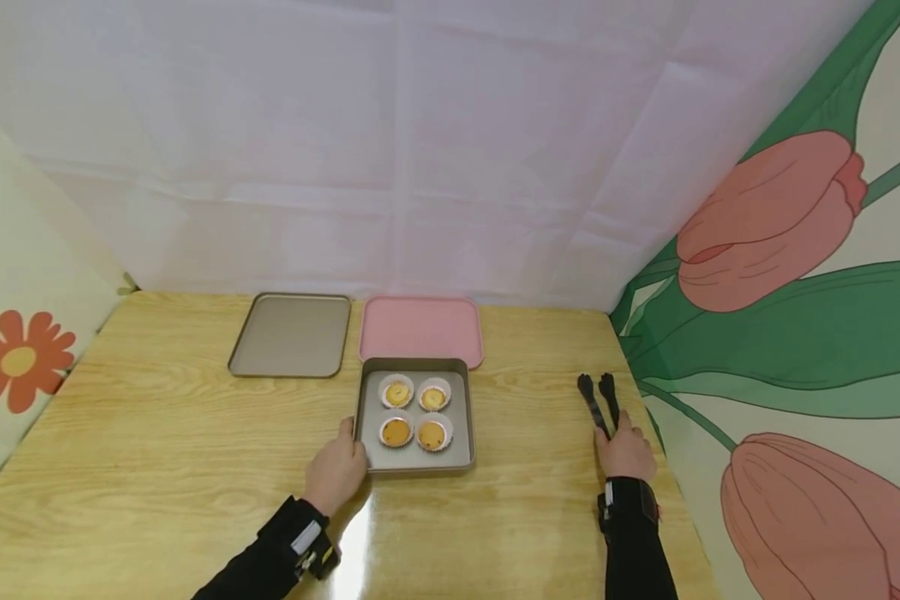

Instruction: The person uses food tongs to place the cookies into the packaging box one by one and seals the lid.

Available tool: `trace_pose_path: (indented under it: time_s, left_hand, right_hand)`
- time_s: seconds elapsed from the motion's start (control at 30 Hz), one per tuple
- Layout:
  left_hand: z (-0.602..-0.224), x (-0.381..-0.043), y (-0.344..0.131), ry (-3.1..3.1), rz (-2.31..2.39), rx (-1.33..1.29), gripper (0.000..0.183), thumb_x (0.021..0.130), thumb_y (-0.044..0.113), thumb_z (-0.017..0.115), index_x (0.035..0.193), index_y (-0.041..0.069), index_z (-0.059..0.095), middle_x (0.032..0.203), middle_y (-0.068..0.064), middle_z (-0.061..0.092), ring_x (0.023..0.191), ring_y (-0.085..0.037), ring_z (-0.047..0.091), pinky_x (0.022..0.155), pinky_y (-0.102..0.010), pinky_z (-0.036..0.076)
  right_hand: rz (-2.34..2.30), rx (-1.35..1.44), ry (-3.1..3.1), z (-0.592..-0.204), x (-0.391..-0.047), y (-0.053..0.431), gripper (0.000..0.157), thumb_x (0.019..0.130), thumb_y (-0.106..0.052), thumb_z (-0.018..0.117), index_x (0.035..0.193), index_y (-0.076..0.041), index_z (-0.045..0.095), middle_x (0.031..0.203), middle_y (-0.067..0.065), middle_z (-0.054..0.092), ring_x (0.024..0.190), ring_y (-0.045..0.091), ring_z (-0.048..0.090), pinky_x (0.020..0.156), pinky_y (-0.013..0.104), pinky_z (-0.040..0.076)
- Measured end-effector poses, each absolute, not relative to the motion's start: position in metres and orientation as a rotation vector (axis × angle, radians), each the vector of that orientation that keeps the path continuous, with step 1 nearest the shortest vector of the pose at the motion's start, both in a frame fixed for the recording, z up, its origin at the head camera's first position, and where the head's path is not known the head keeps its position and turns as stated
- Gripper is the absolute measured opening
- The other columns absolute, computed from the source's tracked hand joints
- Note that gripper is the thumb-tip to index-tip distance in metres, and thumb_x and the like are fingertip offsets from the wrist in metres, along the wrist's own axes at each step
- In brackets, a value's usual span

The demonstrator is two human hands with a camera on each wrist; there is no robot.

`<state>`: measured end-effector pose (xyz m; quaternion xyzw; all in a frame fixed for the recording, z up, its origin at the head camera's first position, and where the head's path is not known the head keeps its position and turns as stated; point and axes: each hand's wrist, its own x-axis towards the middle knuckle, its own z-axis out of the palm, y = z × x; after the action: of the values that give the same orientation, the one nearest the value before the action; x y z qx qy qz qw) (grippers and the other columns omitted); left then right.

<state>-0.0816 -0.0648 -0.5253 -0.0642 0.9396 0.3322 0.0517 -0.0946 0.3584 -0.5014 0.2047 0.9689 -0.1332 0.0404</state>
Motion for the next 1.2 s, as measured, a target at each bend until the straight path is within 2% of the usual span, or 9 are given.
trace_pose_path:
  time_s: [0.17, 0.27, 0.37, 0.53, 0.6, 0.83, 0.93, 1.07, 1.2]
  left_hand:
    - [-0.525, -0.082, -0.064, 2.856, 1.002, -0.191, 0.047, 0.090, 0.019, 0.038, 0.132, -0.002, 0.041, 0.080, -0.020, 0.067, 0.062, -0.027, 0.062, 0.047, -0.039, 0.040]
    - [-0.524, -0.081, -0.064, 2.855, 0.987, -0.188, 0.047, 0.089, 0.019, 0.038, 0.132, -0.002, 0.041, 0.082, -0.021, 0.067, 0.064, -0.029, 0.063, 0.049, -0.041, 0.042]
    - [-0.524, -0.080, -0.066, 2.859, 0.975, -0.185, 0.047, 0.089, 0.019, 0.039, 0.131, -0.002, 0.042, 0.084, -0.022, 0.068, 0.067, -0.031, 0.064, 0.050, -0.042, 0.043]
    - [-0.523, -0.080, -0.068, 2.872, 0.969, -0.154, 0.048, 0.089, 0.020, 0.039, 0.131, -0.002, 0.042, 0.085, -0.022, 0.068, 0.067, -0.030, 0.064, 0.050, -0.042, 0.043]
    - [-0.523, -0.081, -0.068, 2.877, 0.968, -0.140, 0.047, 0.091, 0.022, 0.038, 0.131, -0.003, 0.042, 0.086, -0.023, 0.068, 0.067, -0.031, 0.064, 0.051, -0.042, 0.043]
    - [-0.520, -0.082, -0.075, 2.838, 1.002, -0.095, 0.055, 0.097, 0.039, 0.035, 0.133, -0.003, 0.041, 0.100, -0.028, 0.066, 0.083, -0.038, 0.066, 0.065, -0.048, 0.048]
    - [-0.516, -0.083, -0.081, 2.837, 1.040, -0.077, 0.056, 0.097, 0.042, 0.033, 0.130, -0.002, 0.045, 0.103, -0.028, 0.065, 0.087, -0.039, 0.065, 0.069, -0.049, 0.049]
    - [-0.502, -0.097, -0.093, 2.884, 1.052, -0.034, 0.042, 0.096, 0.035, 0.038, 0.113, 0.003, 0.058, 0.084, -0.017, 0.067, 0.071, -0.029, 0.064, 0.059, -0.041, 0.046]
    - [-0.486, -0.124, -0.110, 2.962, 0.981, 0.041, 0.027, 0.093, 0.024, 0.045, 0.100, 0.005, 0.061, 0.067, -0.007, 0.060, 0.052, -0.015, 0.048, 0.048, -0.030, 0.035]
  right_hand:
    - [-0.408, 0.666, 3.001, -0.502, -0.093, 0.357, 0.064, 0.091, -0.036, 0.048, 0.139, 0.002, 0.030, 0.121, 0.036, 0.046, 0.107, 0.054, 0.044, 0.081, 0.061, 0.039]
    - [-0.409, 0.671, 3.091, -0.502, -0.089, 0.352, 0.063, 0.089, -0.032, 0.053, 0.134, 0.007, 0.035, 0.119, 0.039, 0.045, 0.110, 0.056, 0.040, 0.086, 0.062, 0.037]
    - [-0.413, 0.620, 3.220, -0.498, -0.088, 0.343, 0.060, 0.087, -0.028, 0.056, 0.129, 0.012, 0.040, 0.117, 0.041, 0.046, 0.110, 0.057, 0.038, 0.090, 0.061, 0.034]
    - [-0.460, 0.468, 3.350, -0.474, -0.093, 0.317, 0.054, 0.088, -0.023, 0.055, 0.128, 0.012, 0.044, 0.116, 0.040, 0.049, 0.109, 0.056, 0.041, 0.094, 0.058, 0.033]
    - [-0.514, 0.390, 3.378, -0.465, -0.097, 0.305, 0.052, 0.089, -0.022, 0.055, 0.127, 0.012, 0.046, 0.115, 0.039, 0.051, 0.108, 0.054, 0.043, 0.092, 0.058, 0.035]
    - [-0.644, 0.107, 3.407, -0.444, -0.110, 0.260, 0.046, 0.090, -0.023, 0.054, 0.126, 0.006, 0.051, 0.103, 0.026, 0.061, 0.097, 0.043, 0.054, 0.073, 0.051, 0.046]
    - [-0.698, -0.009, 3.408, -0.440, -0.114, 0.240, 0.045, 0.090, -0.023, 0.055, 0.126, 0.003, 0.052, 0.101, 0.022, 0.063, 0.096, 0.039, 0.056, 0.073, 0.049, 0.046]
    - [-0.689, -0.136, 3.417, -0.438, -0.117, 0.216, 0.041, 0.089, -0.022, 0.058, 0.124, -0.001, 0.056, 0.099, 0.018, 0.066, 0.095, 0.034, 0.058, 0.071, 0.045, 0.049]
    - [-0.633, -0.207, 3.403, -0.442, -0.114, 0.197, 0.037, 0.087, -0.022, 0.061, 0.119, -0.003, 0.060, 0.096, 0.014, 0.067, 0.091, 0.029, 0.060, 0.064, 0.040, 0.051]
